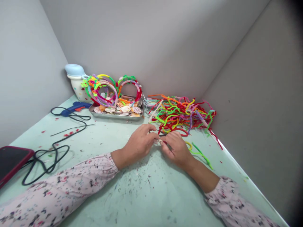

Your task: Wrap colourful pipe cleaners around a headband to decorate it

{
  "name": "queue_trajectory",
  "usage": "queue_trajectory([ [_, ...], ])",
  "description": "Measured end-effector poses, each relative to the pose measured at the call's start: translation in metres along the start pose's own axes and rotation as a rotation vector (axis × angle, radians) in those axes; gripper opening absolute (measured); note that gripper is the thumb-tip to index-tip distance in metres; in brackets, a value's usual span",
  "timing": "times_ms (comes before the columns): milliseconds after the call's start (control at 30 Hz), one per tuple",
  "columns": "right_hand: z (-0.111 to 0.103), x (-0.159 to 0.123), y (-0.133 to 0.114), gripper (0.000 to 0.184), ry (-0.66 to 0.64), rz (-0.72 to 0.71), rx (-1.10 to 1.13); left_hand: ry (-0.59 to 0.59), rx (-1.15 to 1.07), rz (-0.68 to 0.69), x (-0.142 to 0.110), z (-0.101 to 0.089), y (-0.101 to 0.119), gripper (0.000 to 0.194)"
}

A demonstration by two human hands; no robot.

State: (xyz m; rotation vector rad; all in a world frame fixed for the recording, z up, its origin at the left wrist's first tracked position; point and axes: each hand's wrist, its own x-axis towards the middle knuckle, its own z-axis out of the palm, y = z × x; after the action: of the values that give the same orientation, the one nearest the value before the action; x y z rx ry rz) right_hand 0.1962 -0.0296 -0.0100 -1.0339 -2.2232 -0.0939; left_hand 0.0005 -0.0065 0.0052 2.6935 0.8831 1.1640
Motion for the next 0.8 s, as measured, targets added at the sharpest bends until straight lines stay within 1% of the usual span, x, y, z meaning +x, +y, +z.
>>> queue_trajectory([
  [67,-0.001,0.0,0.001,0.011,0.047,0.047,0.032,0.113,-0.003,-0.088,0.001,-0.003,0.001,0.019],
  [100,-0.001,-0.001,0.001,0.011,0.083,0.074,0.049,0.145,-0.013,-0.123,0.001,-0.003,0.001,0.02],
  [133,-0.002,-0.001,0.001,0.01,0.117,0.099,0.064,0.149,-0.033,-0.147,0.001,-0.004,0.002,0.022],
  [200,-0.003,-0.002,0.0,0.009,0.169,0.125,0.086,0.098,-0.081,-0.159,0.0,-0.002,0.001,0.028],
  [267,-0.004,-0.002,-0.001,0.009,0.187,0.119,0.096,0.026,-0.105,-0.145,-0.001,0.001,0.001,0.036],
  [333,-0.004,-0.002,-0.001,0.008,0.195,0.105,0.092,-0.016,-0.081,-0.114,-0.001,0.003,0.001,0.038],
  [400,-0.004,-0.002,-0.001,0.008,0.211,0.114,0.069,-0.016,-0.029,-0.1,-0.002,0.002,0.0,0.028],
  [467,-0.003,-0.002,0.001,0.008,0.239,0.135,0.041,0.009,0.004,-0.106,-0.001,-0.002,0.0,0.019],
  [567,-0.004,-0.002,0.003,0.008,0.279,0.151,0.027,0.059,-0.022,-0.137,-0.001,-0.008,0.001,0.018],
  [667,-0.005,-0.001,0.003,0.008,0.264,0.13,0.041,0.112,-0.064,-0.158,0.001,-0.01,0.005,0.019],
  [733,-0.005,0.0,0.001,0.008,0.238,0.101,0.044,0.108,-0.08,-0.154,0.002,-0.008,0.01,0.019],
  [800,-0.005,0.001,0.0,0.007,0.22,0.08,0.051,0.066,-0.112,-0.156,0.004,-0.005,0.014,0.019],
])
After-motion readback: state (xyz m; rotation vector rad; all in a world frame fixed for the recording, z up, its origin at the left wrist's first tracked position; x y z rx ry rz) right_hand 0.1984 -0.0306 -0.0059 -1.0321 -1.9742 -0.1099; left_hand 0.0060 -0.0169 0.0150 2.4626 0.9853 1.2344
